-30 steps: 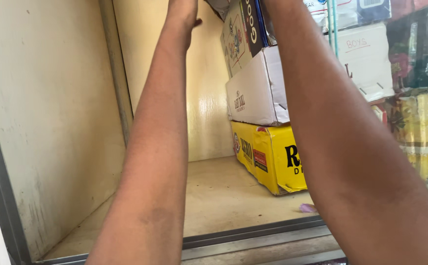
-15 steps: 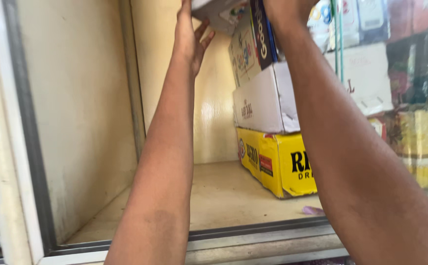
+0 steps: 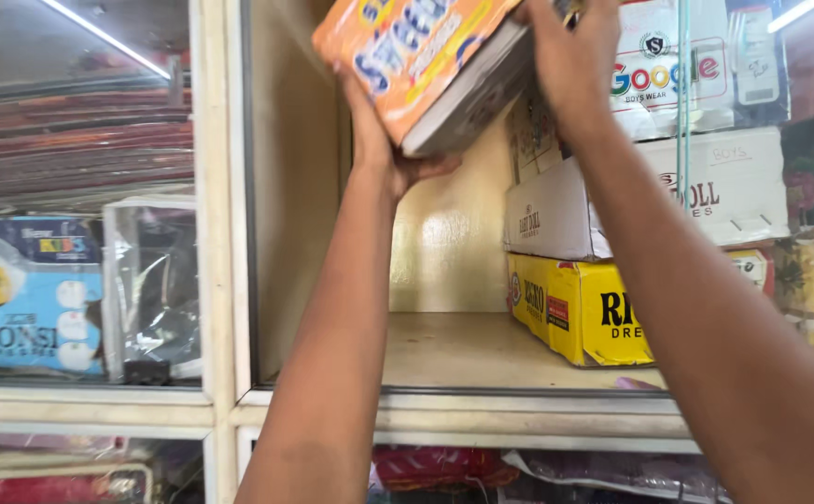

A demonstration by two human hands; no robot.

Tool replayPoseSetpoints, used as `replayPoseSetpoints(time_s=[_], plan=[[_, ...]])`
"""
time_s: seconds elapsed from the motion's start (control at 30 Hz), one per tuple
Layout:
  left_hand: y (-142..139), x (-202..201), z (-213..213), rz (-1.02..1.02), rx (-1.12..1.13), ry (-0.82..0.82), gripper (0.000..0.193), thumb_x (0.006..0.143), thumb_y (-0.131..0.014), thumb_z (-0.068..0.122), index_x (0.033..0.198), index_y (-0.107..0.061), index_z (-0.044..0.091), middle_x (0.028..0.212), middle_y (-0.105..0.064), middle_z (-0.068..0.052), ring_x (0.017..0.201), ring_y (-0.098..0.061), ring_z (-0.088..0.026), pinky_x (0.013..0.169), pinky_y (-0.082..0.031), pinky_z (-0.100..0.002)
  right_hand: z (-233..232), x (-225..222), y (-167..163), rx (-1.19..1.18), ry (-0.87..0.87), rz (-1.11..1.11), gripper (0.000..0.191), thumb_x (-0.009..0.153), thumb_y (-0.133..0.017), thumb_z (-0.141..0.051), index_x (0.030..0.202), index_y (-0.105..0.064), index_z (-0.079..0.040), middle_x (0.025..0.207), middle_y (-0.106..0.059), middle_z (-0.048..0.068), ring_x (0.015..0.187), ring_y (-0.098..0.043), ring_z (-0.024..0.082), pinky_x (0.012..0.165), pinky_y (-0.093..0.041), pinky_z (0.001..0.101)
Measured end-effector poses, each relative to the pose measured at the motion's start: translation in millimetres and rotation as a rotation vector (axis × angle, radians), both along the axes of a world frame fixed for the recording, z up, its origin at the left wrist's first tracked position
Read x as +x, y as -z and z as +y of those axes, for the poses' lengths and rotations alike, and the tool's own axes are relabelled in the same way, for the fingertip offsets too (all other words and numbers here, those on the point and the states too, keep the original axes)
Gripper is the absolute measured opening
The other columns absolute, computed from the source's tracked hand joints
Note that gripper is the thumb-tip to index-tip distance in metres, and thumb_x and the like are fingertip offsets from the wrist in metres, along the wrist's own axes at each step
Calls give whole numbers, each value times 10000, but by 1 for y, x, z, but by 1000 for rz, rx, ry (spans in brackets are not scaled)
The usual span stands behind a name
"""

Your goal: The person moves a wooden table, then takes several boxes of clothing from a glass cabinet and places them on the table. The person then picks up a white cloth from the floor and places it on a nearby surface. Finally, the person picks up a small red box from a shelf.

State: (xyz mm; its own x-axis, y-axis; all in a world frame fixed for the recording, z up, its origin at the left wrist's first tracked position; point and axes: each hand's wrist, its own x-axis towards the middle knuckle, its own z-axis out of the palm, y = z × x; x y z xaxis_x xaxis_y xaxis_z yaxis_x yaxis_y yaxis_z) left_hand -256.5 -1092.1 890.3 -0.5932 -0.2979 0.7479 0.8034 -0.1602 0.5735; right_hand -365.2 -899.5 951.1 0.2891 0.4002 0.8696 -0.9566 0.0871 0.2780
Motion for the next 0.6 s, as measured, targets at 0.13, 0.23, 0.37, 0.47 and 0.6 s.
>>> replayPoseSetpoints(time_s=[0.13, 0.23, 0.37, 0.47, 0.6], plan=[[31, 27, -1, 105, 74, 54, 1197, 556, -265, 1002, 1442, -516, 236, 1373, -649, -115, 1101, -681, -360, 771, -533, -737, -9, 35, 41, 180, -185, 56, 363, 926, -713, -134, 1244, -608, 7, 1188, -589, 161, 1058, -610, 247, 943, -505, 377], [49, 46, -7, 163, 109, -50, 1089, 651, -364, 936, 1401, -565, 172, 1266, -693, -150, 977, -694, -313, 688, -492, -626, 0, 51, 78, 296, -418, -235, 374, 975, -643, -262, 1248, -550, -25, 1202, -620, 109, 1063, -583, 229, 908, -500, 413], [68, 75, -4, 358, 143, -105, 923, 831, -658, 697, 1453, -533, 27, 1321, -674, -154, 1122, -709, -223, 933, -598, -394, 26, 70, 109, 536, -1086, -436, 654, 962, -503, -613, 1292, -467, -50, 1248, -656, 109, 1199, -623, 291, 957, -539, 541], [93, 95, 10, 346, 148, -221, 854, 840, -707, 597, 1446, -542, 19, 1294, -673, -152, 1108, -691, -192, 919, -579, -313, 44, 95, 127, 536, -1108, -616, 975, 938, -430, -804, 1460, -473, 18, 1379, -645, 142, 1345, -576, 308, 1062, -493, 539], [144, 133, 15, 393, 24, -376, 791, 885, -724, 550, 1451, -560, 24, 1377, -626, -158, 1238, -616, -220, 1054, -489, -349, 48, 139, 158, 782, -1109, -613, 975, 880, -457, -791, 1551, -423, -84, 1550, -521, 137, 1411, -531, 304, 1104, -479, 583]])
